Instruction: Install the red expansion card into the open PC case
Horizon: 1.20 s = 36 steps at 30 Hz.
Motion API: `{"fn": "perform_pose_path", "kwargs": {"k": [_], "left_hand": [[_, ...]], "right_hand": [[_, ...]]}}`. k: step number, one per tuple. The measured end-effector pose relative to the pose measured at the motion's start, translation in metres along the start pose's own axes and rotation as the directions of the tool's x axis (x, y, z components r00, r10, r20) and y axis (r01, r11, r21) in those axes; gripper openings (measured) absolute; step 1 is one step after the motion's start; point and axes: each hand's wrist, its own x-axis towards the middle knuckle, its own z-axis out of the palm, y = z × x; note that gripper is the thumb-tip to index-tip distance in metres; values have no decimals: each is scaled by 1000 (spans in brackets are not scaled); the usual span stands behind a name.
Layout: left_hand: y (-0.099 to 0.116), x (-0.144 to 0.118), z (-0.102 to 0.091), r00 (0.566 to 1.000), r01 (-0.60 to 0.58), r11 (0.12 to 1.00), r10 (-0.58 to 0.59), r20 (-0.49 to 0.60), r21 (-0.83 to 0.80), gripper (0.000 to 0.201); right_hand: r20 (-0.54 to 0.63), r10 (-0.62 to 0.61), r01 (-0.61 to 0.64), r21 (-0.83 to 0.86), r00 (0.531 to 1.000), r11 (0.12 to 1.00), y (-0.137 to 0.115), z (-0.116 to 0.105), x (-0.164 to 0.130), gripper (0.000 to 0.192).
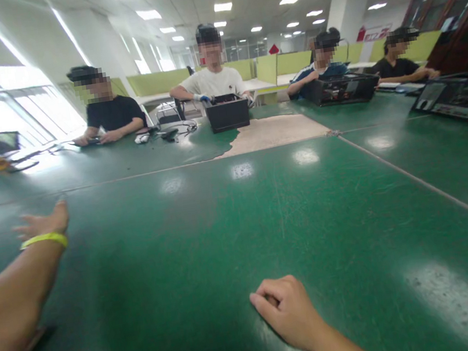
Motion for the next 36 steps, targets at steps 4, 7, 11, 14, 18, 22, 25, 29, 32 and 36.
{"fn": "perform_pose_path", "kwargs": {"k": [4, 7, 11, 14, 18, 22, 25, 29, 32, 36], "left_hand": [[94, -50, 36, 903, -429, 902, 430, 15, -54, 92], [170, -135, 79, 641, -762, 643, 765, 52, -72, 88], [222, -279, 114, -200, -977, -200, 980, -9, -77, 78], [236, -341, 121, -511, -854, -513, 858, -46, -85, 73], [238, -292, 115, -274, -961, -275, 961, -24, -34, 78], [186, -142, 81, 222, -973, 222, 975, 1, 68, 87], [111, -41, 50, 493, -862, 498, 867, -71, 90, 117], [53, 9, 31, 723, -672, 736, 675, -145, 73, 121], [89, -33, 42, 710, -700, 712, 702, -57, 55, 116], [189, -174, 83, 426, -900, 433, 899, 105, -48, 98]], "right_hand": [[2, -2, 2, -2, 1000, 1000, 3, 0, -1, 36], [7, -8, 8, 12, 1000, 1000, 5, 0, -2, 37], [-5, -7, 7, 20, 1000, 1000, 6, -1, -3, 38], [-9, 0, 0, 36, 1000, 999, 7, -1, -4, 38], [-17, -3, 4, 49, 1000, 999, 7, -2, -5, 39], [-32, -18, 20, 77, 999, 997, 5, -2, -3, 39], [-41, -20, 24, 103, 999, 994, 3, -1, -1, 40], [-42, -25, 28, 68, 999, 997, 4, 2, 1, 40], [-32, -20, 20, 25, 999, 999, 5, 3, 1, 39], [-30, -9, 9, 12, 1000, 1000, 5, 2, 1, 39]]}}
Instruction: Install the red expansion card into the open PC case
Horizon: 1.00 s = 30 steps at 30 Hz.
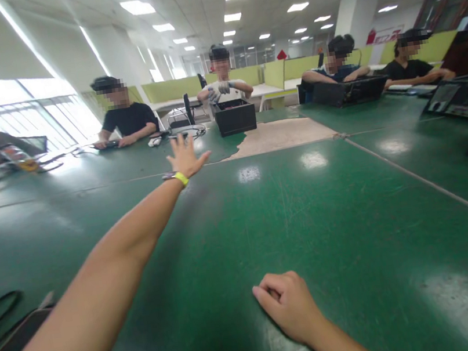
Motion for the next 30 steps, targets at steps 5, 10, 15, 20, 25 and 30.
{"fn": "perform_pose_path", "kwargs": {"k": [5, 10, 15, 20, 25, 30], "left_hand": [[199, -20, 52, 756, -654, 756, 654, -20, -9, 80], [198, -1, 43, 758, -650, 760, 648, -73, -12, 81], [11, 29, -24, 982, -162, 972, 176, -73, 172, 89], [-202, -35, -104, 943, 289, 924, -229, -241, 249, 105], [-244, -57, -136, 885, 401, 890, -315, -343, 216, 115], [-63, 13, -64, 982, 92, 991, -74, -174, 100, 99]], "right_hand": [[-24, 1, 0, 38, 1000, 999, 2, -4, -2, 40], [-54, 18, -15, 54, 998, 998, 2, -6, -4, 41], [-51, 34, -31, 68, 998, 997, -1, -3, 0, 42], [-29, 27, -26, 19, 999, 999, -1, 3, 2, 42], [-13, 27, -28, -70, 1000, 997, -1, 5, 2, 43], [-7, 16, -16, -64, 1000, 998, -2, 2, 1, 44]]}}
